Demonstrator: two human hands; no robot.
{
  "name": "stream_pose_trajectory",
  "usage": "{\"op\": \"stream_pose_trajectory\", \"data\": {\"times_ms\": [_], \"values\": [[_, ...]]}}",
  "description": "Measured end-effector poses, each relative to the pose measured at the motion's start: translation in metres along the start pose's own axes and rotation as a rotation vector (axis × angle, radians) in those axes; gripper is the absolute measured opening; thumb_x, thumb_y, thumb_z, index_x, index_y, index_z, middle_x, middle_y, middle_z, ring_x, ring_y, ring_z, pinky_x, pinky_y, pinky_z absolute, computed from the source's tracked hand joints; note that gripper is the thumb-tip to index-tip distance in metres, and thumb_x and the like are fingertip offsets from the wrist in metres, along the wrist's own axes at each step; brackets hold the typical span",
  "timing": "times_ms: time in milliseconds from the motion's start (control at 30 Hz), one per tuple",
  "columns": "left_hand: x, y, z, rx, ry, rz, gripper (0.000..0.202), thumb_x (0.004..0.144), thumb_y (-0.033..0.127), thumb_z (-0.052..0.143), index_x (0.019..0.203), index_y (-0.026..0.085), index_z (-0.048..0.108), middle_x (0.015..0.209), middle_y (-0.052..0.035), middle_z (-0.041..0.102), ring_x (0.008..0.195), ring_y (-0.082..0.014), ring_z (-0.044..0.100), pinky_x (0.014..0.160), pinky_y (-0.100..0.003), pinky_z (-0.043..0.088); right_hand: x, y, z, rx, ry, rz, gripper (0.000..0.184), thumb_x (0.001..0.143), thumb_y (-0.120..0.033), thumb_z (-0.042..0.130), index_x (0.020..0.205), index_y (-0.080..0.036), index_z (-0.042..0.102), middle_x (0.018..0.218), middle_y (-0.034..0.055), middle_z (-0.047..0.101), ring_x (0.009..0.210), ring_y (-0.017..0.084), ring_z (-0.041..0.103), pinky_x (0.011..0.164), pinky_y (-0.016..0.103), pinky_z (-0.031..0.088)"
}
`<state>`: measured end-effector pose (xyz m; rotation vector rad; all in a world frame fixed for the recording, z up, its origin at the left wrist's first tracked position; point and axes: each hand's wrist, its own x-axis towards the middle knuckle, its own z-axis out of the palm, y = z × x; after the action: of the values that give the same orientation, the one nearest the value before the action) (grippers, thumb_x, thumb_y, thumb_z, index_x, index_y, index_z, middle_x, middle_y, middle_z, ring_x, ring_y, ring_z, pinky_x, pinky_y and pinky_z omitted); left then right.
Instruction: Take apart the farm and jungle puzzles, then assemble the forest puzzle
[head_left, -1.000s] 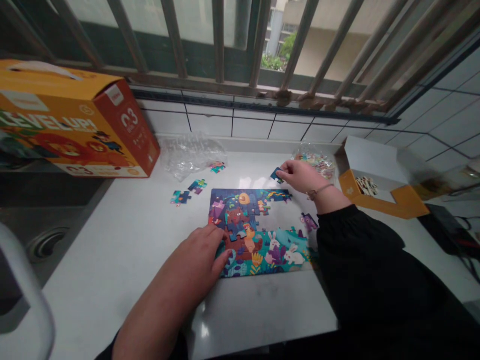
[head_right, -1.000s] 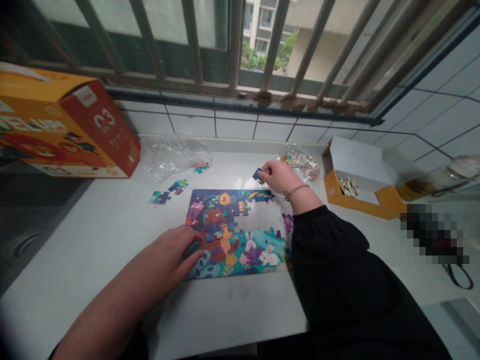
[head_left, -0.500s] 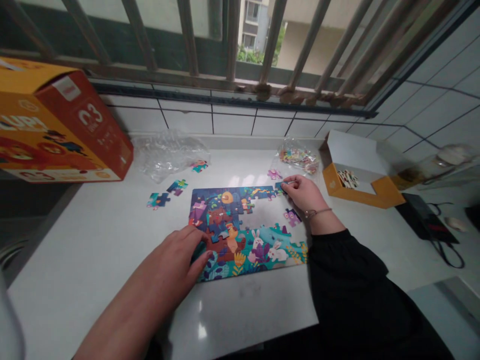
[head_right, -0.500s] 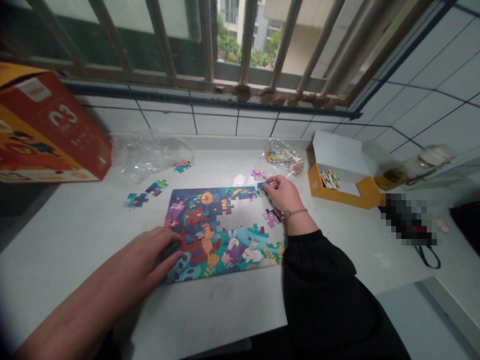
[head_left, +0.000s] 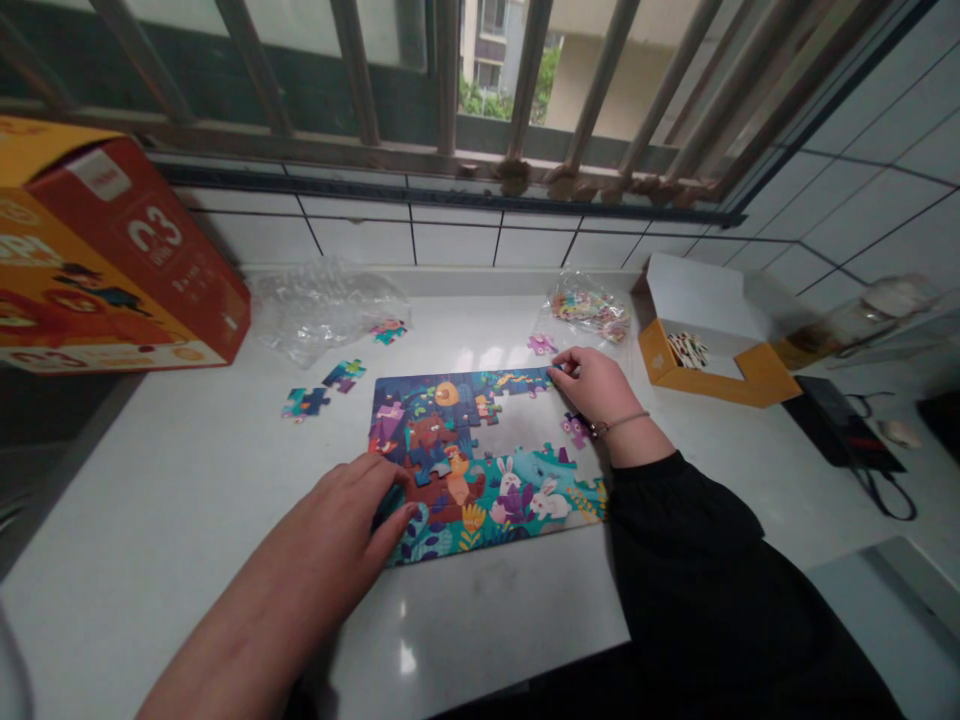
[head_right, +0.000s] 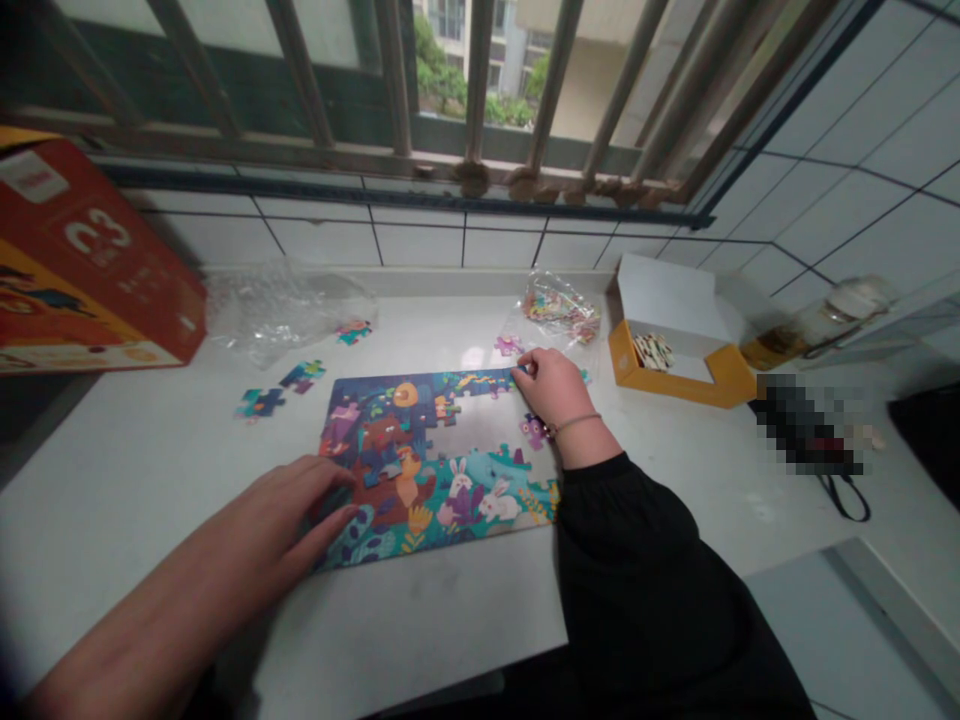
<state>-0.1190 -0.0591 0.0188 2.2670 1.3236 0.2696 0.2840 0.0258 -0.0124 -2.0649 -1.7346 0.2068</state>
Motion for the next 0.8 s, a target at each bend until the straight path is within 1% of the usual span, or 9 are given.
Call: {"op": "stream_pose_trajectory", "data": {"times_ms": [100, 200, 333, 433, 567, 700, 800], "values": [[0.0003, 0.0010, -0.0009, 0.002, -0.009, -0.002, 0.027, 0.106, 0.046, 0.059, 0.112, 0.024, 0.074, 0.117, -0.0105, 0.077, 0.109, -0.0331, 0.072, 0.099, -0.051, 0.057, -0.0005, -0.0005, -0.0005, -0.028, -0.019, -0.021, 0.012, 0.097, -0.030, 0.079, 0.104, -0.021, 0.082, 0.094, 0.0065, 0.078, 0.085, 0.023, 0.067, 0.081, 0.035, 0.049], [0.0006, 0.0020, -0.0022, 0.004, -0.014, -0.001, 0.027, 0.105, 0.046, 0.058, 0.111, 0.024, 0.073, 0.116, -0.0109, 0.077, 0.109, -0.0327, 0.072, 0.099, -0.051, 0.057, -0.0019, -0.0024, -0.0018, -0.037, -0.041, -0.027, 0.012, 0.099, -0.029, 0.077, 0.108, -0.022, 0.081, 0.093, 0.0053, 0.078, 0.086, 0.024, 0.068, 0.080, 0.035, 0.048], [0.0008, 0.0026, -0.0029, 0.003, -0.002, 0.001, 0.028, 0.106, 0.047, 0.057, 0.110, 0.025, 0.074, 0.116, -0.0113, 0.078, 0.108, -0.0325, 0.072, 0.098, -0.051, 0.058, -0.0040, -0.0055, -0.0035, -0.040, -0.071, -0.033, 0.017, 0.101, -0.028, 0.072, 0.115, -0.023, 0.081, 0.094, 0.0053, 0.078, 0.087, 0.024, 0.068, 0.081, 0.034, 0.048], [0.0009, 0.0023, -0.0027, 0.006, 0.004, 0.006, 0.028, 0.106, 0.048, 0.058, 0.110, 0.025, 0.074, 0.115, -0.0115, 0.078, 0.107, -0.0321, 0.072, 0.098, -0.050, 0.058, -0.0049, -0.0066, -0.0048, -0.043, -0.078, -0.033, 0.025, 0.103, -0.029, 0.067, 0.123, -0.023, 0.081, 0.097, 0.0062, 0.079, 0.088, 0.025, 0.069, 0.084, 0.034, 0.050], [0.0007, 0.0028, -0.0027, 0.007, -0.002, -0.002, 0.027, 0.105, 0.046, 0.059, 0.110, 0.024, 0.074, 0.116, -0.0119, 0.078, 0.107, -0.0317, 0.071, 0.099, -0.051, 0.058, -0.0041, -0.0072, -0.0066, -0.098, -0.071, -0.033, 0.037, 0.109, -0.031, 0.056, 0.136, -0.022, 0.080, 0.107, 0.0107, 0.082, 0.098, 0.027, 0.072, 0.092, 0.034, 0.052], [0.0011, 0.0038, -0.0031, -0.001, -0.011, 0.000, 0.028, 0.106, 0.046, 0.058, 0.111, 0.024, 0.074, 0.116, -0.0120, 0.078, 0.108, -0.0321, 0.071, 0.100, -0.051, 0.057, -0.0022, -0.0073, -0.0059, -0.185, -0.079, -0.018, 0.046, 0.111, -0.036, 0.055, 0.149, -0.021, 0.076, 0.119, 0.0160, 0.080, 0.103, 0.030, 0.073, 0.095, 0.037, 0.052], [0.0013, 0.0039, -0.0030, 0.002, -0.019, 0.001, 0.028, 0.106, 0.046, 0.057, 0.112, 0.024, 0.075, 0.116, -0.0121, 0.077, 0.108, -0.0328, 0.071, 0.099, -0.052, 0.057, -0.0015, -0.0074, -0.0041, -0.222, -0.089, 0.016, 0.050, 0.112, -0.038, 0.055, 0.156, -0.023, 0.071, 0.125, 0.0172, 0.078, 0.108, 0.031, 0.074, 0.096, 0.037, 0.052]]}}
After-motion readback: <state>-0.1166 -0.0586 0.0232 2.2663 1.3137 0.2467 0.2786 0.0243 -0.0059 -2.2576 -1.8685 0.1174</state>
